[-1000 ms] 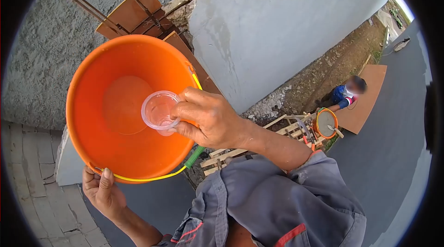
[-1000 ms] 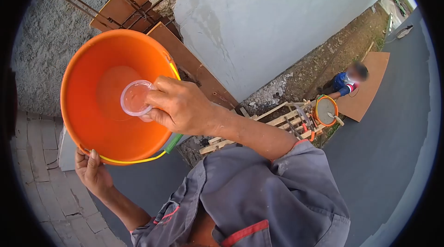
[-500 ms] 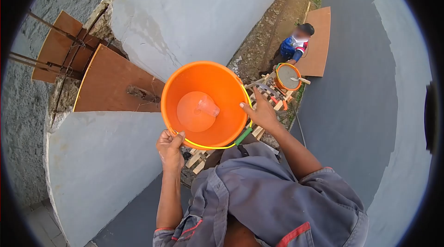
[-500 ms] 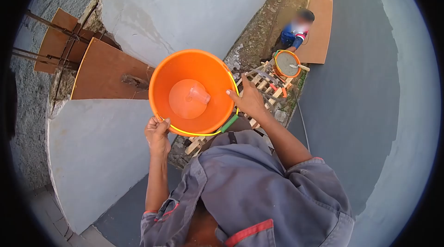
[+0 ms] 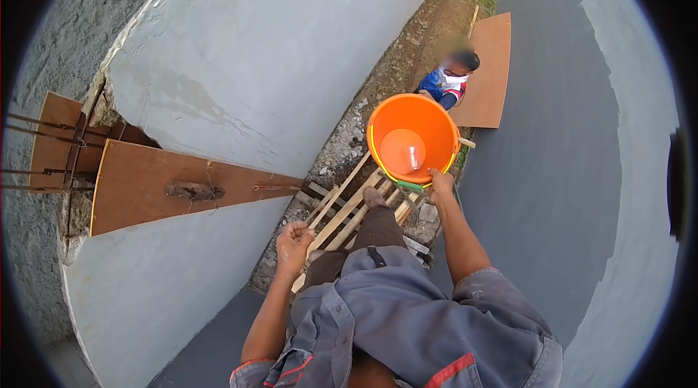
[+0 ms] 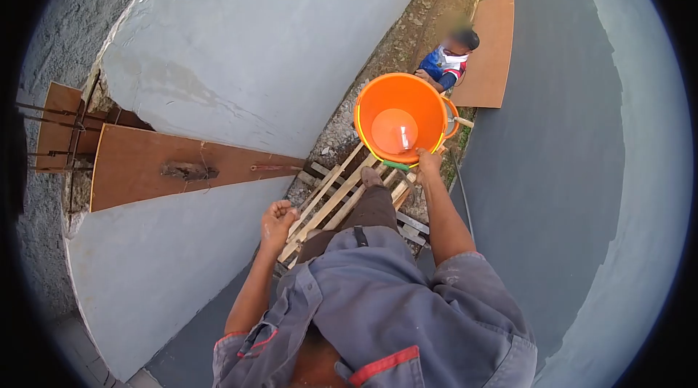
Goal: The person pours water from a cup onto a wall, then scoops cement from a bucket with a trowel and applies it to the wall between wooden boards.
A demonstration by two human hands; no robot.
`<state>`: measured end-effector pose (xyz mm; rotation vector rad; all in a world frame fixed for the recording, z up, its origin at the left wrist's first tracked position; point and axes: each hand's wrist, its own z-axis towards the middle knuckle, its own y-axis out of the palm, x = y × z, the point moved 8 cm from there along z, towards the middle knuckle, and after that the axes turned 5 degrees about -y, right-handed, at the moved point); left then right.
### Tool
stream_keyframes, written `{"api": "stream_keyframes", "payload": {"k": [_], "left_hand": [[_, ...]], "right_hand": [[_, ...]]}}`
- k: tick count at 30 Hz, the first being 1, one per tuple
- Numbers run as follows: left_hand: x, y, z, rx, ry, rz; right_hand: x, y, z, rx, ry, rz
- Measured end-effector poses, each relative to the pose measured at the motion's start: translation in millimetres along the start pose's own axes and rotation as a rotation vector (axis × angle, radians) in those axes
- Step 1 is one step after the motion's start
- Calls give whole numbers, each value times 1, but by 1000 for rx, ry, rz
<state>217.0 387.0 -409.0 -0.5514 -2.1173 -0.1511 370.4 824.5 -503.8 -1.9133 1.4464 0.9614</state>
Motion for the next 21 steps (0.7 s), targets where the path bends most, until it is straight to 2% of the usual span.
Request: {"api": "stream_keyframes", "payload": {"k": [4, 5, 6, 8, 10, 11, 16, 18, 21], "left_hand": [[-92, -39, -19, 226, -216, 237], [-124, -50, -25, 296, -239, 322], [-150, -55, -40, 284, -327, 423], [-171, -53, -61, 350, -440, 493], [-188, -36, -93, 212, -624, 612], [-208, -35, -100, 175, -683, 712], [-201, -9, -114, 238, -748, 589], [-194, -2, -115, 311, -762, 527], [-182, 11, -109, 295, -766, 519]], "right_hand": [[-27, 13, 91, 57, 84, 33], [-5, 1, 154, 65, 108, -25], [-10, -6, 181, 114, 105, -32], [-36, 11, 199, 201, 63, -25], [-19, 11, 266, 109, 143, 64], [-16, 8, 293, 121, 126, -20], [3, 15, 383, 124, 126, 5], [3, 22, 392, 125, 164, -8], [11, 38, 416, 107, 150, 6]]}}
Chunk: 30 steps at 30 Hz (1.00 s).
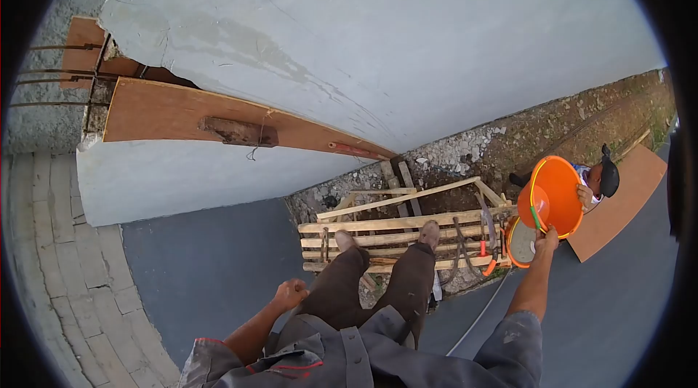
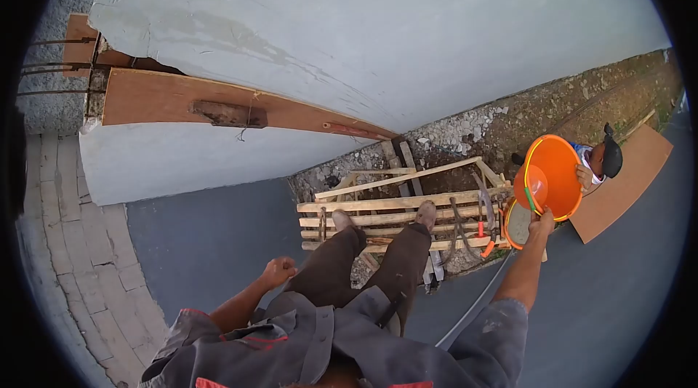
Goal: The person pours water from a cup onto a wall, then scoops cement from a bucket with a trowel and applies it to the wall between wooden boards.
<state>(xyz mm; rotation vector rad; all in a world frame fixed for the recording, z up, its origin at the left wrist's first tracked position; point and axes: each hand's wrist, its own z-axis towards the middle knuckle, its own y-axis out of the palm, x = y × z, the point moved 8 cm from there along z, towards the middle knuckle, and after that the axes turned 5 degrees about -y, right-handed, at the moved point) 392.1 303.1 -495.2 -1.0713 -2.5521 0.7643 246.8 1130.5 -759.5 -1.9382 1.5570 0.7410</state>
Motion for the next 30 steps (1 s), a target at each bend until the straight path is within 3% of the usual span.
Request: {"api": "stream_keyframes", "payload": {"k": [5, 9, 11, 15, 17, 20, 25, 27, 30], "left_hand": [[-14, 13, 13, -47, -52, -89], [-15, 23, 13, -123, -31, -149], [-9, 24, 9, -101, -87, -201], [-13, 29, 15, -133, -85, -154], [-11, 28, 13, -146, -89, -182], [-18, 26, 18, -137, -115, -151], [-9, 25, 14, -89, -231, -95], [-15, 27, 17, -79, -272, -90], [-35, 30, 23, -89, -327, -113]], "right_hand": [[-45, 51, -11, -256, -50, 162], [-75, 42, -49, -223, -326, -370], [-58, 19, -34, -166, -405, -713], [16, -47, -1, -167, -262, -987], [70, -82, 44, -199, -315, -1154], [93, -80, 14, -298, -279, -1147], [140, -50, 41, -371, -210, -915], [142, -24, 54, -408, -401, -950], [160, 0, 101, -438, -425, -831]]}}
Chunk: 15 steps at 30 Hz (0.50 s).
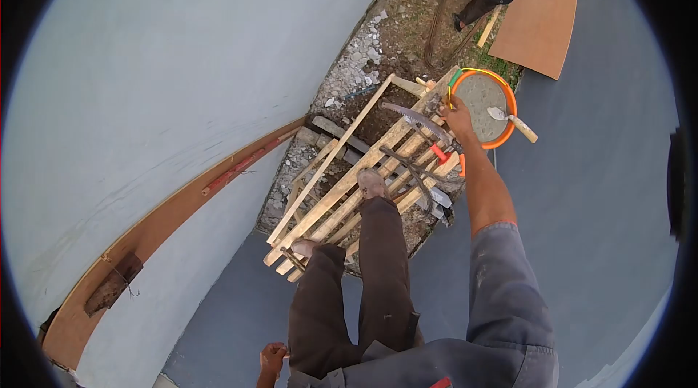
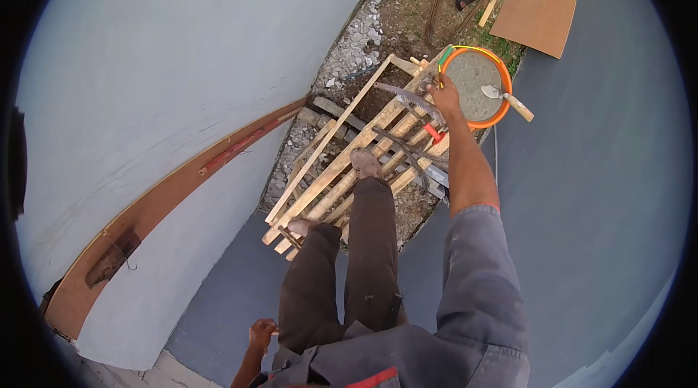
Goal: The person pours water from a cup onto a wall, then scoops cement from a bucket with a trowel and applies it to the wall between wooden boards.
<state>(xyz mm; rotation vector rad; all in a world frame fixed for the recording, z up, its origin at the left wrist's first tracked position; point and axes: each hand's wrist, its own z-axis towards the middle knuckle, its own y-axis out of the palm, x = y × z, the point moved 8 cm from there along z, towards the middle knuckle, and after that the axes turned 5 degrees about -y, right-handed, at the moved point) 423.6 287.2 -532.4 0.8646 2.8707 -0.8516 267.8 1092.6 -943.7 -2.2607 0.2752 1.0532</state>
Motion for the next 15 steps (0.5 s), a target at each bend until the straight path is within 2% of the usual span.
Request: {"api": "stream_keyframes", "payload": {"k": [1, 3, 4, 6, 7, 9, 10, 14, 15], "left_hand": [[-5, 0, 1, 4, -17, -13], [-18, 0, 3, 21, -48, -35], [-24, 0, 5, 24, -51, -57], [-33, 2, 8, 25, -64, -81], [-34, 2, 8, 23, -81, -81], [-39, 4, 10, 17, -100, -85], [-39, 6, 12, 18, -100, -89], [-38, 10, 20, 27, -83, -110], [-39, 10, 20, 25, -87, -107]], "right_hand": [[6, 7, 15, 31, -15, 44], [10, 6, 41, 219, -167, -173], [10, 12, 50, 201, -164, -168], [24, 5, 62, 174, 126, -46], [15, 1, 60, 165, 128, -49], [15, 0, 50, 151, 310, 262], [22, -2, 51, 103, 375, 208], [34, 2, 54, 93, 357, 171], [34, -1, 58, 147, 322, 34]]}}
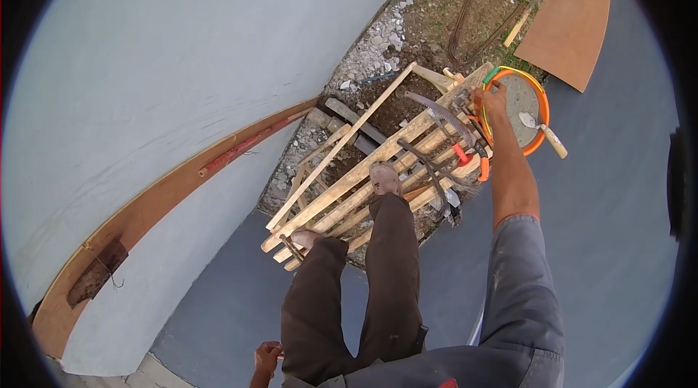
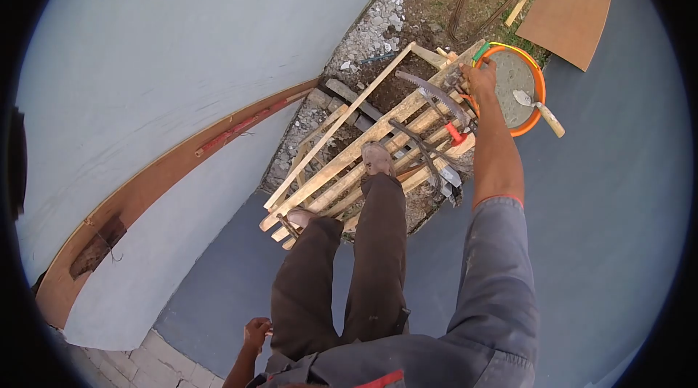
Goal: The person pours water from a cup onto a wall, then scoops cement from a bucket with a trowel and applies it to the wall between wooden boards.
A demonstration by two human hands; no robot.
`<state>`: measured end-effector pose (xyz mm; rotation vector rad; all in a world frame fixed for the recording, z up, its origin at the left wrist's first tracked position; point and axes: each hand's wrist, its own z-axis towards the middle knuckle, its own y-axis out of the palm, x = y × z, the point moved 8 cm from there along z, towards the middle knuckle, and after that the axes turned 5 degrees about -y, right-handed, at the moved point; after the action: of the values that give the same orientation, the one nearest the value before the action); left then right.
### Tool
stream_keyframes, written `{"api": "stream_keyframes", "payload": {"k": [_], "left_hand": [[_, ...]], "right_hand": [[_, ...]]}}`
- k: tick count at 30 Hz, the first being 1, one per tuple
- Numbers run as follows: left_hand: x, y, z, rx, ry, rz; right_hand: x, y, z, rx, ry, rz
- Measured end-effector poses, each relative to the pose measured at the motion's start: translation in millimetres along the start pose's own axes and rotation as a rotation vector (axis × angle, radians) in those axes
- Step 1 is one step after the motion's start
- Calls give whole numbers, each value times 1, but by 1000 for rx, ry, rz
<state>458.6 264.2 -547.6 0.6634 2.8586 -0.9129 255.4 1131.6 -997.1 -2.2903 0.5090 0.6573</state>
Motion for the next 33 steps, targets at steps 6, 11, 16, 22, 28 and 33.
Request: {"api": "stream_keyframes", "payload": {"k": [6, 11, 16, 22, 28, 33], "left_hand": [[3, -3, -2, -7, -30, -29], [10, -4, -11, -8, -65, -51], [-2, -22, -9, -64, -108, -50], [-39, -62, 7, -1, -150, -35], [-95, -81, 10, 10, -315, -196], [-9, -31, 42, 22, 125, -196]], "right_hand": [[-9, -2, 3, -50, 6, 98], [-45, -59, -52, 187, 28, 617], [-38, -124, -82, 276, 145, 600], [-7, -129, -142, 316, 163, 668], [-54, -115, -266, 344, 170, 610], [-76, -65, -390, 16, 173, 501]]}}
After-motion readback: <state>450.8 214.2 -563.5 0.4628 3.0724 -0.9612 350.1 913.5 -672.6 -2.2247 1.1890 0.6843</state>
